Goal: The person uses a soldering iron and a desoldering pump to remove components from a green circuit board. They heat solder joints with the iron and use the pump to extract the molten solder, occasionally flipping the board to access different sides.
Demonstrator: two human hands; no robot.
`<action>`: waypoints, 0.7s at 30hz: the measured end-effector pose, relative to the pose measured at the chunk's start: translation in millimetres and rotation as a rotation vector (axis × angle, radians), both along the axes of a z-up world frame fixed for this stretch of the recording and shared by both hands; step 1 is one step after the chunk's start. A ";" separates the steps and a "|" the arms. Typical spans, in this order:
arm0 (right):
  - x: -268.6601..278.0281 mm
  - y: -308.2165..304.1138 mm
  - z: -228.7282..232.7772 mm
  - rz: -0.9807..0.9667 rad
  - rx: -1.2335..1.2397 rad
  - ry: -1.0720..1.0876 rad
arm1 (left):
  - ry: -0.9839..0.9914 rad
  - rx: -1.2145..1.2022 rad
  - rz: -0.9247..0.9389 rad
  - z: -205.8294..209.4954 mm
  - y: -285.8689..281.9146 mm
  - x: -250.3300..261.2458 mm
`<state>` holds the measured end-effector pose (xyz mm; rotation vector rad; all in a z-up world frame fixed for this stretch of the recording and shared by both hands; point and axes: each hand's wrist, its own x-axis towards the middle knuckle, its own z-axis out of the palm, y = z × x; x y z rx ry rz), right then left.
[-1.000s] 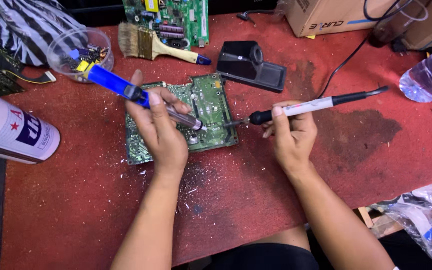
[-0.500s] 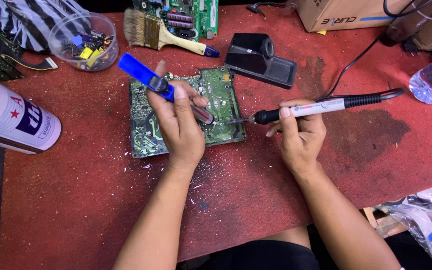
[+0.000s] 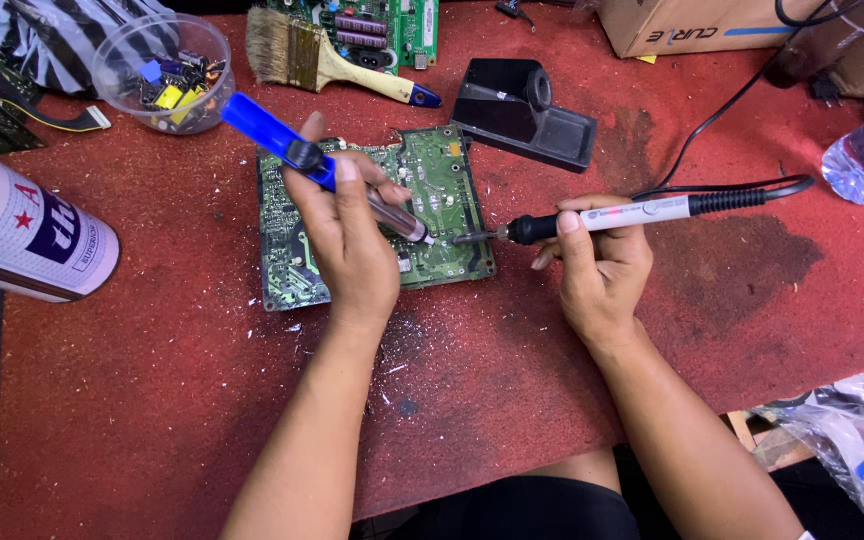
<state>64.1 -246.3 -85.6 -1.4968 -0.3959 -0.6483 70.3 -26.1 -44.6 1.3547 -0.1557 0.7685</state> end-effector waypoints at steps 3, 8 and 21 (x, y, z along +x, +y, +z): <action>-0.8 0.5 2.7 0.003 0.000 -0.006 | -0.023 -0.061 -0.013 -2.6 2.3 2.7; -4.7 1.3 5.6 0.006 0.015 -0.013 | -0.024 -0.034 0.006 11.7 4.8 -5.4; -9.0 11.2 6.7 0.059 0.004 0.002 | -0.014 0.010 0.000 13.7 4.0 -5.3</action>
